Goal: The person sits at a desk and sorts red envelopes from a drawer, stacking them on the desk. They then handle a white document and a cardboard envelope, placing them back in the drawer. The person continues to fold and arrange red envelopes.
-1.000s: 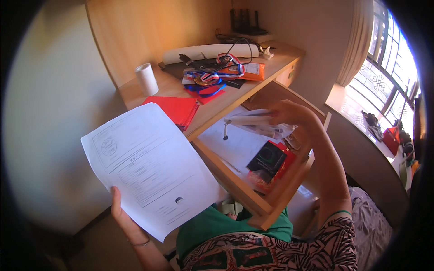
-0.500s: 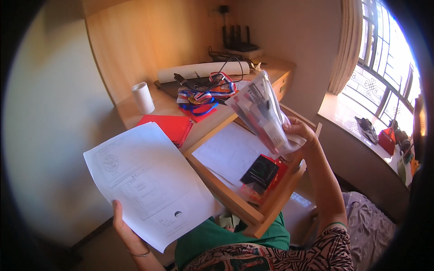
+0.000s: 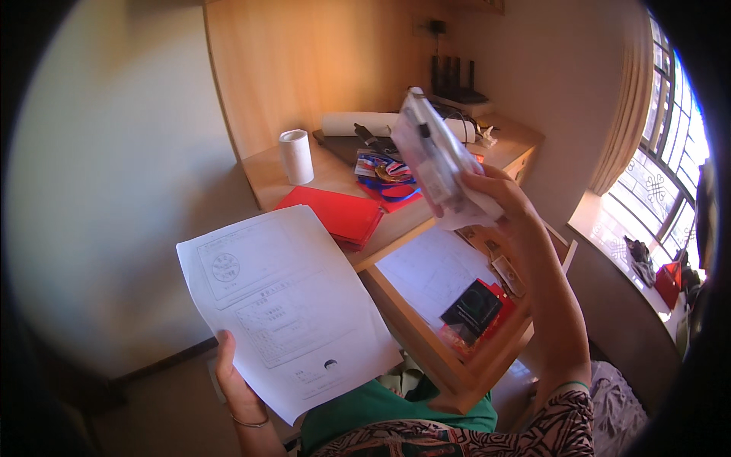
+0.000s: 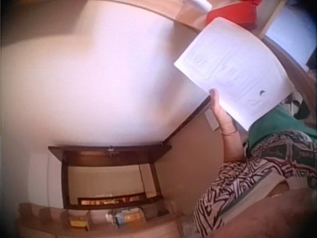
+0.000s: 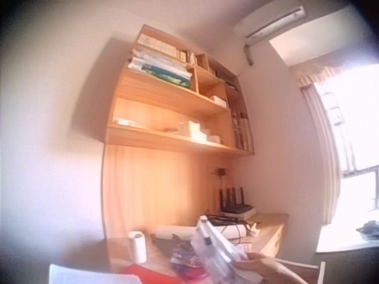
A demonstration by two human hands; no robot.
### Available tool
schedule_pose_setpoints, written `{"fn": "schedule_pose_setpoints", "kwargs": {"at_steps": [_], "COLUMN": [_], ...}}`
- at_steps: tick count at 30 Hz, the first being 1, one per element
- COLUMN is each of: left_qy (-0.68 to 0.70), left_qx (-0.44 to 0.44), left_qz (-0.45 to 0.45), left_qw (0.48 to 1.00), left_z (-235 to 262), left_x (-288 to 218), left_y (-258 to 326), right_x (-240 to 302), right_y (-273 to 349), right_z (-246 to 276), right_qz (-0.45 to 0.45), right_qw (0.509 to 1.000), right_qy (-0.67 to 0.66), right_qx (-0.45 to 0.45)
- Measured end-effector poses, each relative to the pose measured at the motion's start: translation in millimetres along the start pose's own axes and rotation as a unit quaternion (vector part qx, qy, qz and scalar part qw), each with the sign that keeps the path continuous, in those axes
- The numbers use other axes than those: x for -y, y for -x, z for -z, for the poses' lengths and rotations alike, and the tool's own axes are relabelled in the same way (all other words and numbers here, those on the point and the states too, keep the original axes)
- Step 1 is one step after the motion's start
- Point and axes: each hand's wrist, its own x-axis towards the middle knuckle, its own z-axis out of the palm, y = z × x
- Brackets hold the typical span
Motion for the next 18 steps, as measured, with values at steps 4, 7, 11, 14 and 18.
{"fn": "schedule_pose_setpoints", "kwargs": {"at_steps": [4,7,11,14,18], "left_qy": [-0.007,0.005,0.007,-0.009,-0.016], "left_qx": [-0.026,-0.042,-0.059,-0.093,-0.060], "left_qz": [0.003,-0.013,-0.025,-0.023,-0.042], "left_qw": [1.000,0.999,0.998,0.995,0.997], "left_z": [6.7,14.4,18.5,12.5,-1.9], "left_x": [-5.7,-11.7,-17.7,-20.3,-26.8], "left_y": [-0.4,-0.2,1.1,7.1,9.6], "right_x": [-2.1,-1.8,-11.0,-23.2,-41.9], "right_y": [-21.3,-32.1,-52.4,-73.4,-83.8], "right_z": [-46.4,-72.3,-90.8,-95.5,-104.9], "right_qz": [0.067,0.173,0.300,0.328,0.318], "right_qw": [0.991,0.945,0.841,0.784,0.744], "right_qy": [0.091,0.275,0.450,0.524,0.583], "right_qx": [0.070,0.033,-0.026,-0.056,-0.065]}}
